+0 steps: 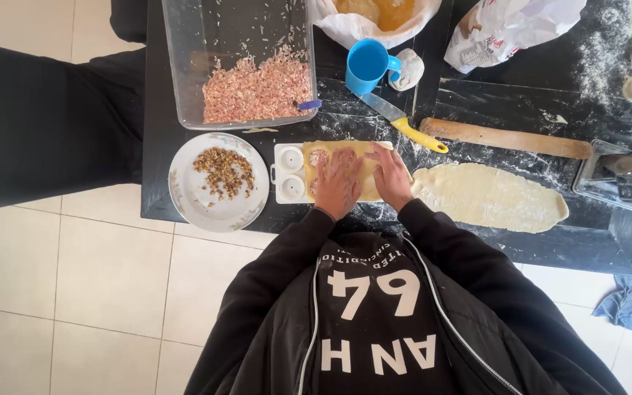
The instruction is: The recorder is filling a ravioli mold with minced meat and crushed walnuts on a kitchen table.
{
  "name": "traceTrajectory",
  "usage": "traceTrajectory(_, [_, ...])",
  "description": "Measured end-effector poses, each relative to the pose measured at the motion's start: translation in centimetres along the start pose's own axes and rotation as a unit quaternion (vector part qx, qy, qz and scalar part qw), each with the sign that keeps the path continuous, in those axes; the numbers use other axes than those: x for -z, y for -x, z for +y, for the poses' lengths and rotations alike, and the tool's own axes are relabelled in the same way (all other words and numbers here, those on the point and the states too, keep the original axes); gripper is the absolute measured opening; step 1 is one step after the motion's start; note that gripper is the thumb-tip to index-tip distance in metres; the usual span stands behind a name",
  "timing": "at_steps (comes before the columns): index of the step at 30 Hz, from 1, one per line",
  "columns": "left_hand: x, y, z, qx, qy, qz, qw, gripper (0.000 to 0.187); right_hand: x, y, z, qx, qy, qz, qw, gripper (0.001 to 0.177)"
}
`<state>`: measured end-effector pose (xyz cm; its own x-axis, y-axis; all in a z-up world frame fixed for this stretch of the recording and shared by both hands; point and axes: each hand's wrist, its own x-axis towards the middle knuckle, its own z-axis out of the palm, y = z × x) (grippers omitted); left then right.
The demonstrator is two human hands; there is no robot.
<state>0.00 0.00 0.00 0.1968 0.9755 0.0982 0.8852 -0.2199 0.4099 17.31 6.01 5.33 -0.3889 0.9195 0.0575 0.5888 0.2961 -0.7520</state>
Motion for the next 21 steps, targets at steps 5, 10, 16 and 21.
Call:
traceTrajectory(5, [0.0,0.1,-0.1,0.009,-0.015,-0.001,1.000,0.060,0.1,0.0,-0.1,0.006,0.000,0.001,1.000,0.057])
traceTrajectory(10, [0.0,0.1,-0.3,0.026,-0.016,-0.007,1.000,0.063,-0.3,0.1,0.4,-0.008,0.002,-0.005,1.000,0.058])
traceTrajectory(16, [0.3,0.0,-0.6,0.030,0.018,-0.027,0.999,0.063,0.0,0.2,0.2,-0.004,-0.001,0.003,1.000,0.059])
traceTrajectory(21, [0.4,0.0,-1.1,0.022,0.003,-0.033,0.999,0.061,0.2,0.0,0.0,0.014,0.013,0.011,1.000,0.052])
